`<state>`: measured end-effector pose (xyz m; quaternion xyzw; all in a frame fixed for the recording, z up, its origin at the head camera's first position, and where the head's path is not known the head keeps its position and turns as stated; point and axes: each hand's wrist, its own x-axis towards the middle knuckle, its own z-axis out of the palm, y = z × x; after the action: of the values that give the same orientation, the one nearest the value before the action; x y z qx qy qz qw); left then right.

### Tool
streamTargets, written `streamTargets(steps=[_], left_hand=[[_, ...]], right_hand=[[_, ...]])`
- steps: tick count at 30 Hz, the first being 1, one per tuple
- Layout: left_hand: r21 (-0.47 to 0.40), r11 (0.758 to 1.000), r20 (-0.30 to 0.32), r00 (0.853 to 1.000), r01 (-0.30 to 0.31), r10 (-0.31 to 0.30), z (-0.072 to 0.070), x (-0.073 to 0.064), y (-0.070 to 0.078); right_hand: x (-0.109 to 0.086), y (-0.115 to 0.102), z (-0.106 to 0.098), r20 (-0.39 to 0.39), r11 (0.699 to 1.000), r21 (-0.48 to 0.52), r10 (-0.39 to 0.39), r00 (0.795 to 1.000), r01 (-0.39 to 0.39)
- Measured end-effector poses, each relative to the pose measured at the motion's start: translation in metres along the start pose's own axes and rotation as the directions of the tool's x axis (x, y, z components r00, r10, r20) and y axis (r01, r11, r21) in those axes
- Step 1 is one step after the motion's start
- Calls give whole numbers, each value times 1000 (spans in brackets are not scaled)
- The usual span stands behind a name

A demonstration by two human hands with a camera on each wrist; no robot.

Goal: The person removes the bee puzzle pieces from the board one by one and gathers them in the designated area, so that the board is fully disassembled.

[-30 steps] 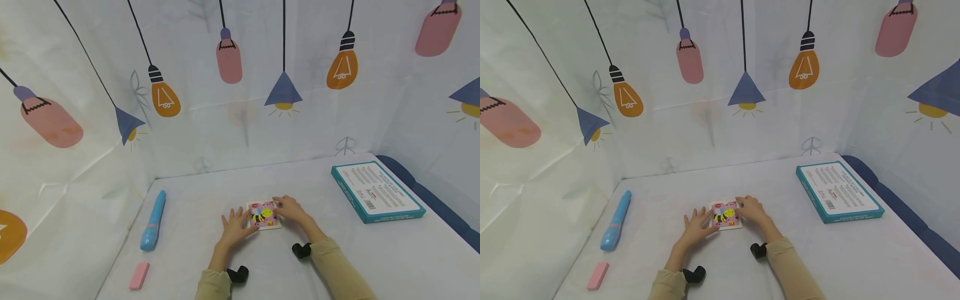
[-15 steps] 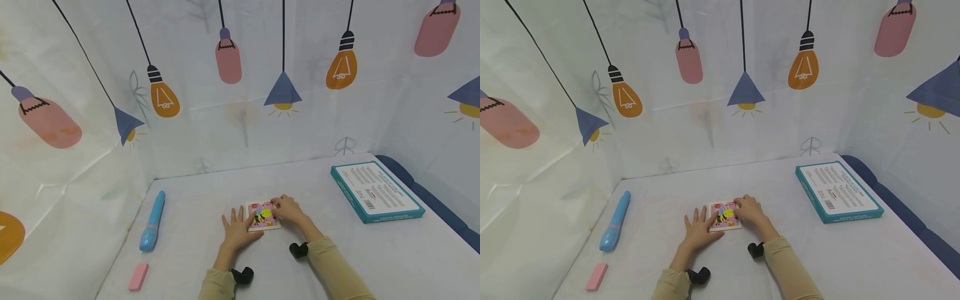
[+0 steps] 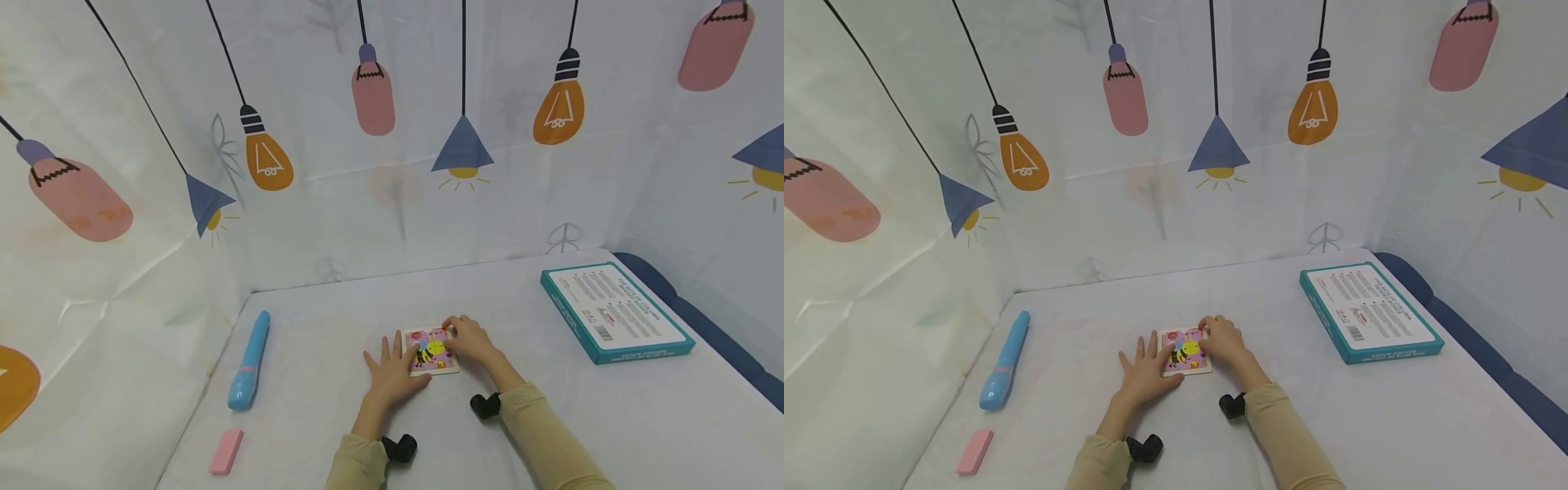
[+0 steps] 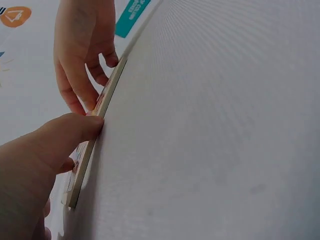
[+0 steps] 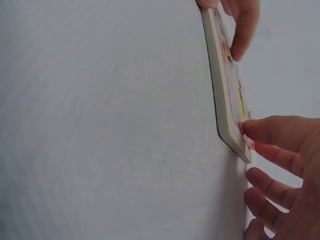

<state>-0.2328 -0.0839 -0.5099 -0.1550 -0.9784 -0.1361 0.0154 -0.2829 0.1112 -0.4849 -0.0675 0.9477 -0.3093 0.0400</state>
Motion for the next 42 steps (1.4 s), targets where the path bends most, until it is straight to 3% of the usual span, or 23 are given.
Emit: streamTargets(steps=[9, 18, 28, 32, 36, 42], left_hand=[[88, 986, 89, 987, -143, 136, 0, 13, 7], [31, 991, 102, 986, -132, 128, -1, 15, 8], [37, 989, 138, 981, -141, 134, 0, 14, 8], [26, 990, 136, 982, -138, 134, -1, 13, 8], [23, 989, 132, 981, -144, 140, -1, 12, 8], [14, 990, 123, 983, -141, 138, 0, 12, 7]], right_hand=[[3, 2, 0, -9, 999, -21, -31, 999, 31], [4, -2, -2, -38, 995, 61, -77, 996, 80], [6, 2, 5, -41, 971, 227, -64, 997, 72], [6, 3, 3, -66, 934, 354, -29, 997, 51], [4, 12, -8, -89, 870, 493, 53, 995, -2], [-3, 39, -31, -73, 811, 579, 156, 985, -86]])
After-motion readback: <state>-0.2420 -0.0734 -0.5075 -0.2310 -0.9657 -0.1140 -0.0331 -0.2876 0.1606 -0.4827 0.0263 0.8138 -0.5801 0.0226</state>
